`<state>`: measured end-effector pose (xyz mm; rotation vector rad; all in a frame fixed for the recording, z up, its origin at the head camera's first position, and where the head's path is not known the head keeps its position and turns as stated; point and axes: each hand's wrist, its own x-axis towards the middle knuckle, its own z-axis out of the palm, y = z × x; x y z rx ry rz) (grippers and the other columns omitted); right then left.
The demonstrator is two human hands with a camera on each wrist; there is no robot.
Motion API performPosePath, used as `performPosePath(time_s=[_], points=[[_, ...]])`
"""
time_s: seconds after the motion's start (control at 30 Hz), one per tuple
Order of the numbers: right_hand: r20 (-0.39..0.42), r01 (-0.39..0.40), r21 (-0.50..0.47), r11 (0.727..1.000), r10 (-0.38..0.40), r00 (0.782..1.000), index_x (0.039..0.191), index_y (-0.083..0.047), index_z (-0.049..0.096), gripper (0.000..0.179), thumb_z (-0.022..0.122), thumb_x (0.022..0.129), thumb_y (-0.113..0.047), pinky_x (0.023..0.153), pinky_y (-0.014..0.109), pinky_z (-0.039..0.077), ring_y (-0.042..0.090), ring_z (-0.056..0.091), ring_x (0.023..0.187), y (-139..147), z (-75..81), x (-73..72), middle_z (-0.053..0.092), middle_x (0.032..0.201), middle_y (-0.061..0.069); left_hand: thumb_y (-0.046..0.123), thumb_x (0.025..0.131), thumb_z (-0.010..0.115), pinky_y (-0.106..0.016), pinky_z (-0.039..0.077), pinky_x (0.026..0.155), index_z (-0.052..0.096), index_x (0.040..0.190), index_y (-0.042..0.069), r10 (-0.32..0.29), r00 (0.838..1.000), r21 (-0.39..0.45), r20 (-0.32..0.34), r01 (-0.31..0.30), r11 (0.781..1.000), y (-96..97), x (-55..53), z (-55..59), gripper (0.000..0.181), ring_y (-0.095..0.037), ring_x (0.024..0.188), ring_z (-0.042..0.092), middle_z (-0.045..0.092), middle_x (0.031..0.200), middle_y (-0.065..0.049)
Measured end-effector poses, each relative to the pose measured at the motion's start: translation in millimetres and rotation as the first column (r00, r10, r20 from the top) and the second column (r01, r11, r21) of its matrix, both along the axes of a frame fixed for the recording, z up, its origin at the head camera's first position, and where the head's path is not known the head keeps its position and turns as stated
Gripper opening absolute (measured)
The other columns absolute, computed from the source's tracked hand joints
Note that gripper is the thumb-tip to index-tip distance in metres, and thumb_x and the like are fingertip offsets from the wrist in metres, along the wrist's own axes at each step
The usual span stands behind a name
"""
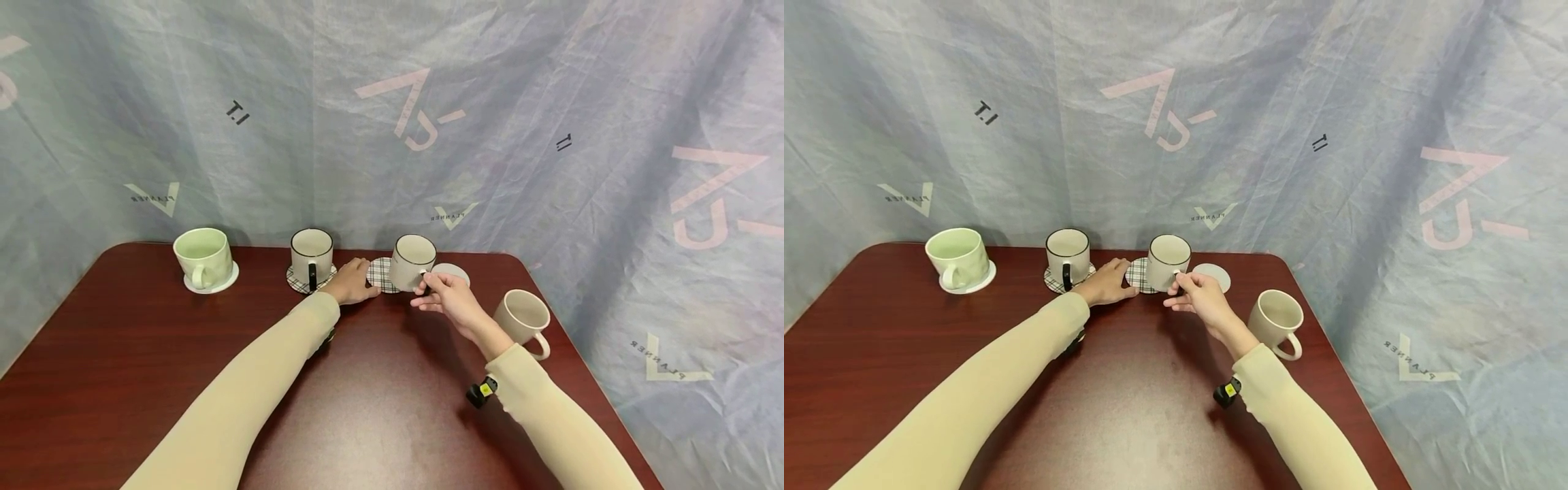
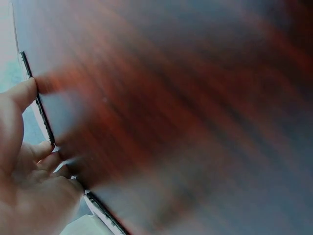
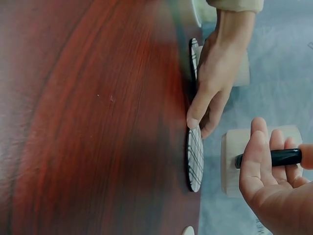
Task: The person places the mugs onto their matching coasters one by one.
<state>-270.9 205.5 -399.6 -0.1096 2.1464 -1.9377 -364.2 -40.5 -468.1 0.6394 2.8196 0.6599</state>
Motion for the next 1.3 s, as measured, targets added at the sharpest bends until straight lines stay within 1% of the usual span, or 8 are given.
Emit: performPosePath(time_s=[0.23,0.43,0.6,0.77,0.97,1.2,1.3], points=[[0.012,0.028,0.016,0.999,-0.029,1.0,0.106,0.002,0.06,0.031,0.051,0.115,-0.027,0.089,0.036,0.063,0.018,0.078,0.09,-7,-6.1,-14.2,0.064,0.101,0.009,0.04,0.104,0.064,-0.05,0.024,0.13,0.03,0.161,-0.009,0.003,1.0,-0.002,-0.005,-0.003,1.0,-0.1,1.1,1.3,0.083,-0.042,0.157,0.029,0.031,0.167,-0.028],[0.017,0.046,0.015,0.999,-0.046,0.999,0.107,0.005,0.059,0.033,0.05,0.115,-0.026,0.09,0.04,0.063,0.018,0.078,0.089,-14,-12.1,-26.0,0.065,0.109,0.018,0.04,0.104,0.063,-0.05,0.023,0.13,0.029,0.162,-0.009,0.003,1.0,-0.005,0.006,-0.003,1.0,-0.8,0.6,1.2,0.083,-0.042,0.158,0.028,0.029,0.168,-0.029],[0.019,0.057,0.007,0.998,-0.057,0.998,0.107,0.005,0.061,0.033,0.051,0.115,-0.026,0.09,0.04,0.063,0.018,0.078,0.087,-20,-17.9,-34.5,0.066,0.108,0.017,0.041,0.104,0.063,-0.05,0.024,0.13,0.03,0.162,-0.009,0.008,1.0,-0.009,0.005,-0.008,1.0,-1.3,0.0,-0.1,0.083,-0.043,0.157,0.029,0.03,0.168,-0.029],[0.022,0.066,0.001,0.998,-0.066,0.998,0.104,0.003,0.062,0.03,0.051,0.114,-0.024,0.09,0.042,0.063,0.021,0.078,0.088,-25,-21.4,-39.3,0.065,0.102,0.013,0.041,0.104,0.064,-0.051,0.024,0.13,0.03,0.162,-0.009,0.018,1.0,0.005,0.012,-0.018,1.0,-1.5,1.0,-0.1,0.084,-0.044,0.157,0.03,0.03,0.168,-0.03],[0.01,0.075,-0.004,0.997,-0.075,0.997,0.103,0.002,0.062,0.031,0.049,0.115,-0.023,0.082,0.035,0.064,0.029,0.078,0.094,-29,-26.6,-43.4,0.064,0.099,0.011,0.039,0.105,0.064,-0.051,0.023,0.13,0.029,0.163,-0.009,0.015,1.0,0.003,0.015,-0.015,1.0,-1.1,2.7,0.5,0.083,-0.043,0.157,0.029,0.029,0.168,-0.029],[0.005,0.085,0.001,0.996,-0.085,0.996,0.104,0.003,0.062,0.032,0.05,0.115,-0.024,0.086,0.04,0.064,0.034,0.078,0.098,-34,-30.2,-47.1,0.065,0.099,0.011,0.038,0.104,0.065,-0.051,0.025,0.129,0.03,0.161,-0.011,0.007,1.0,0.012,-0.008,-0.007,1.0,-0.1,5.3,5.2,0.083,-0.045,0.155,0.032,0.032,0.166,-0.031],[0.005,0.088,-0.001,0.996,-0.088,0.996,0.103,0.003,0.062,0.032,0.05,0.115,-0.024,0.084,0.037,0.064,0.034,0.078,0.097,-35,-31.3,-48.3,0.064,0.098,0.01,0.038,0.103,0.066,-0.051,0.025,0.129,0.031,0.161,-0.011,0.005,1.0,0.013,-0.01,-0.005,1.0,-0.4,6.5,6.3,0.083,-0.046,0.155,0.032,0.032,0.166,-0.032]])
